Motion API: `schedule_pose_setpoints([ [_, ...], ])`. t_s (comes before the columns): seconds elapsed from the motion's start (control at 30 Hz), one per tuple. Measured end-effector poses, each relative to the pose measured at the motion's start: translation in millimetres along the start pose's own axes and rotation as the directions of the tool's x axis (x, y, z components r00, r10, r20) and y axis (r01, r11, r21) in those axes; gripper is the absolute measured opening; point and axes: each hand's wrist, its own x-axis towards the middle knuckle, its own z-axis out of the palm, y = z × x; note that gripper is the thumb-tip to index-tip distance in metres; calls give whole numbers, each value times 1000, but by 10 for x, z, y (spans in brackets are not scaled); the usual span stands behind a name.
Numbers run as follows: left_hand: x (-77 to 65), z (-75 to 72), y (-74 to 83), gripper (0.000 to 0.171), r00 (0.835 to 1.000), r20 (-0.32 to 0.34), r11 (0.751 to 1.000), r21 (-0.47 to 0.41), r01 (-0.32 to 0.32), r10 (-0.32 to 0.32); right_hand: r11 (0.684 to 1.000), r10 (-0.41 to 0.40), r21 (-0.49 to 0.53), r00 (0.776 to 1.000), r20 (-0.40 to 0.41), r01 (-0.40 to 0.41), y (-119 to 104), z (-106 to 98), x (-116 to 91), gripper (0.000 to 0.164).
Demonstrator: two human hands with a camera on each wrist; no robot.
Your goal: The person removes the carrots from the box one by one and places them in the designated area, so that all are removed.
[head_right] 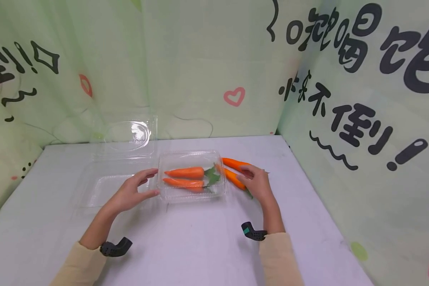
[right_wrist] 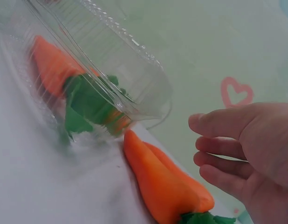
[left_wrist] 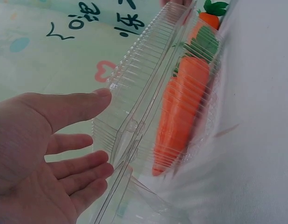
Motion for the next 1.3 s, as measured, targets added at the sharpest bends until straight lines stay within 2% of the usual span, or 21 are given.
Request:
schedule_pose_setpoints([
  [0.17, 0, -3, 6, 71, 1000, -2, 1000, 5, -9, 9, 996, -57, 64, 998, 39, 54, -71, 65, -26, 42],
  [0.23, -2, -2, 12, 70, 1000, -4, 1000, 6, -15, 15, 992, -93, 91, 994, 61, 87, -107, 90, -33, 48],
  [0.43, -8, -3, 20, 70, 1000, -13, 1000, 3, -16, 16, 970, -193, 184, 962, 191, 158, -212, 220, -41, 70],
  [0.53, -5, 1, 19, 70, 1000, -13, 1000, -1, -17, 17, 964, -235, 179, 943, 237, 195, -246, 304, -37, 84],
  [0.63, -3, 7, 10, 70, 1000, -14, 1000, 0, -18, 18, 967, -251, 120, 933, 259, 226, -264, 379, -42, 96],
  [0.9, 8, 25, 2, 69, 999, -8, 999, -14, -48, 48, 973, -224, -6, 947, 229, 231, -284, 526, -58, 109],
  [1.1, 6, 33, 0, 68, 999, -9, 999, -9, -51, 51, 969, -224, -64, 956, 188, 239, -301, 590, -68, 109],
  [1.3, 11, 32, 5, 69, 999, -12, 999, -17, -38, 38, 972, -209, -76, 963, 168, 224, -313, 600, -68, 102],
])
